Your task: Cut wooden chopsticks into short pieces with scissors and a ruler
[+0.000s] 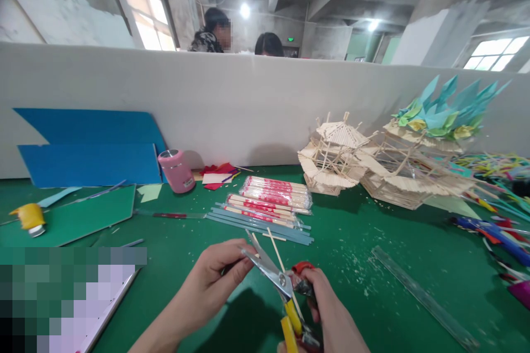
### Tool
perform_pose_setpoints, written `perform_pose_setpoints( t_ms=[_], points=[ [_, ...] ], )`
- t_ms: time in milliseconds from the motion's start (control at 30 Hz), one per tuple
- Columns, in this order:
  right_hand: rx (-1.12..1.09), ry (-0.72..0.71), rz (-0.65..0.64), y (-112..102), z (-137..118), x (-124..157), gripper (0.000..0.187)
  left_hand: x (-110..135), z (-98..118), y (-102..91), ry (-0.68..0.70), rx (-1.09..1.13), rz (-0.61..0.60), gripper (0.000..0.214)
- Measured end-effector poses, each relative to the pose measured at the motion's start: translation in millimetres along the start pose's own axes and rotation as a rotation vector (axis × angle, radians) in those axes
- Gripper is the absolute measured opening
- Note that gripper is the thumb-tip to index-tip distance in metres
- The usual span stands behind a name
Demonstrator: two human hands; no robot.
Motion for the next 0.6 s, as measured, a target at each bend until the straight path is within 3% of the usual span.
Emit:
perform_pose_setpoints(
  t_ms=[200, 400, 600],
  points=[
    [-0.002, 0.041, 0.004, 5, 4, 1, 0.061, -1, 3, -1.4, 0.01, -0.035, -0.003, 0.026],
    [0.012, 0.074, 0.002, 7, -2, -2, 0.043, 0, 6, -0.8, 0.039, -0.081, -0.011, 0.025],
    [0.035, 0.103, 0.054, 14, 10, -4, 0.031, 0, 6, 1.1, 0.051, -0.102, -0.045, 0.024]
  ],
)
Point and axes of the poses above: each hand's wrist, its own x-axis away from the middle knuckle, its own y-axis out of the palm, z = x × y, the point moved 8 cm from there along -x, towards the middle knuckle, and after that the axes turned 6 degrees about -x, right-handed, at the moved point
